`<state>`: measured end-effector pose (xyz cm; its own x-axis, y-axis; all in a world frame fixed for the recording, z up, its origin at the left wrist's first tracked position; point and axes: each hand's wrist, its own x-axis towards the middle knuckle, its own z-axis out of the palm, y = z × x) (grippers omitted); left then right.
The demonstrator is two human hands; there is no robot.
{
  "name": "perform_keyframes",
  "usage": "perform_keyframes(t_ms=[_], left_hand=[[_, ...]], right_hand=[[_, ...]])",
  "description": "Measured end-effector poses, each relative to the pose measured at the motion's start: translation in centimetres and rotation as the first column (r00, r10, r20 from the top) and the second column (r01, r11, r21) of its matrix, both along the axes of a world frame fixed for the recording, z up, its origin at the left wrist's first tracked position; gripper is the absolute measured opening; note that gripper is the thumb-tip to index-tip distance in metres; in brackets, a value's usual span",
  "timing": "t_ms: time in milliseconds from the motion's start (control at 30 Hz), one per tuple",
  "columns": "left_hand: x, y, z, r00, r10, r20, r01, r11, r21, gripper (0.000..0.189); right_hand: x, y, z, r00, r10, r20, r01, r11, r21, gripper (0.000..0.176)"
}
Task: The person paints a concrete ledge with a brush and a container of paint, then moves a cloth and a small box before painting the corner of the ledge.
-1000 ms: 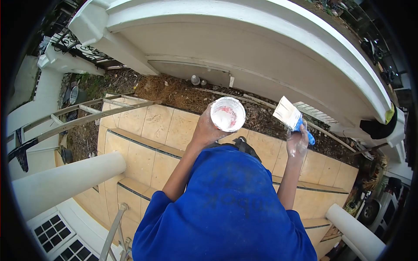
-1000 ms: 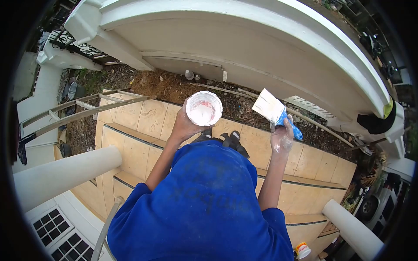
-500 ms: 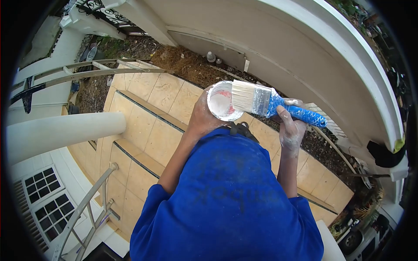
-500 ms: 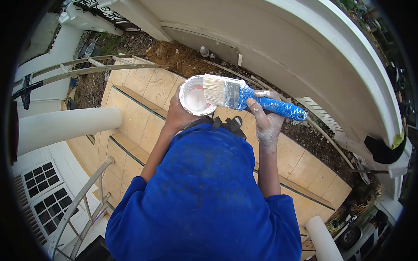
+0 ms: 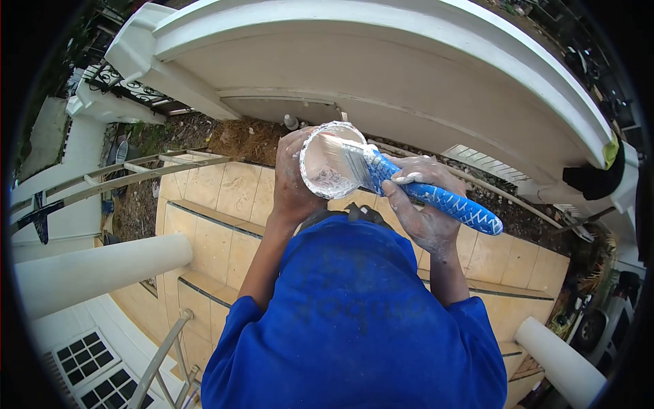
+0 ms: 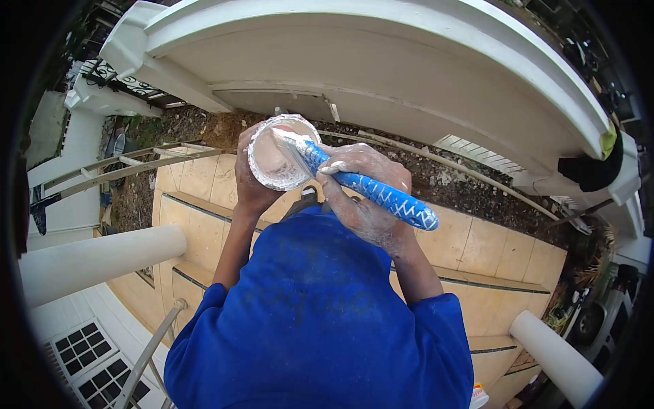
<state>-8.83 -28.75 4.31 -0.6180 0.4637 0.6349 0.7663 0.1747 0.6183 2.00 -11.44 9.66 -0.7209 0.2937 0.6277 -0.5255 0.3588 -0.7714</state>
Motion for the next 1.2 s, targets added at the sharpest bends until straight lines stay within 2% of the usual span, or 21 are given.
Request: perform_keyframes(t_ms=[167, 267, 367, 400, 500, 600, 667, 700, 833, 933, 1000, 1100, 1133, 1167, 1200], left_hand=[[1.0, 2.1, -0.9, 0.998, -0.063, 0.015, 0.063, 0.998, 0.021, 0.078], [1.6, 3.0, -1.6, 0.994, -0.113, -0.004, 0.113, 0.993, 0.033, 0.076], [2.4, 3.5, -3.1, 0.978, -0.169, 0.121, 0.160, 0.984, 0.083, 0.074], [2.8, 3.6, -3.0, 0.978, -0.149, 0.143, 0.152, 0.988, -0.009, 0.079], [3.8, 5.4, -3.5, 0.972, -0.198, 0.128, 0.202, 0.979, -0.018, 0.079], [4.7, 6.9, -3.8, 0.961, -0.215, 0.172, 0.229, 0.971, -0.067, 0.081], [4.4, 8.3, -3.9, 0.951, -0.289, 0.111, 0.298, 0.952, -0.075, 0.084], [4.3, 9.0, -3.8, 0.940, -0.333, 0.076, 0.339, 0.936, -0.093, 0.085], [4.6, 13.0, -4.0, 0.877, -0.444, 0.186, 0.460, 0.886, -0.056, 0.087], [4.5, 16.4, -4.6, 0.842, -0.491, 0.223, 0.528, 0.835, -0.153, 0.086], [5.3, 19.4, -4.8, 0.779, -0.562, 0.278, 0.601, 0.796, -0.075, 0.083], [6.8, 24.5, -4.4, 0.710, -0.622, 0.329, 0.668, 0.743, -0.036, 0.077], [7.0, 26.2, -4.6, 0.699, -0.623, 0.350, 0.679, 0.732, -0.054, 0.076], [7.2, 27.8, -4.7, 0.686, -0.627, 0.369, 0.694, 0.717, -0.073, 0.075], [7.4, 29.6, -3.5, 0.675, -0.639, 0.370, 0.719, 0.683, -0.132, 0.074]], right_hand=[[0.0, -0.8, 0.2, 0.990, -0.038, 0.134, 0.019, 0.990, 0.139, 0.020], [0.2, -0.9, 0.2, 0.962, -0.151, 0.227, 0.066, 0.937, 0.343, 0.015], [1.1, -0.7, 0.2, 0.956, -0.211, 0.205, 0.127, 0.924, 0.360, 0.015], [1.5, -0.4, -0.3, 0.955, -0.212, 0.209, 0.120, 0.916, 0.382, 0.019], [3.0, 0.6, -0.5, 0.925, -0.204, 0.322, 0.069, 0.920, 0.385, 0.029], [4.2, 1.7, -0.4, 0.873, -0.263, 0.410, 0.096, 0.918, 0.385, 0.030], [4.7, 3.5, -0.5, 0.860, -0.263, 0.437, 0.087, 0.920, 0.382, 0.029], [4.9, 4.3, -0.5, 0.855, -0.257, 0.450, 0.078, 0.923, 0.377, 0.029], [6.1, 7.0, -1.0, 0.818, -0.342, 0.462, 0.233, 0.932, 0.278, 0.021], [7.1, 9.2, -1.8, 0.731, -0.381, 0.566, 0.290, 0.924, 0.248, 0.020], [8.4, 11.8, -2.2, 0.715, -0.359, 0.600, 0.337, 0.929, 0.155, 0.025], [10.7, 14.9, -1.7, 0.678, -0.429, 0.597, 0.569, 0.820, -0.057, 0.025], [11.1, 16.3, -2.0, 0.657, -0.479, 0.582, 0.616, 0.786, -0.047, 0.024], [11.8, 17.3, -1.5, 0.595, -0.432, 0.678, 0.680, 0.720, -0.138, 0.021], [12.3, 18.4, -2.2, 0.605, -0.480, 0.635, 0.718, 0.673, -0.176, 0.019]])
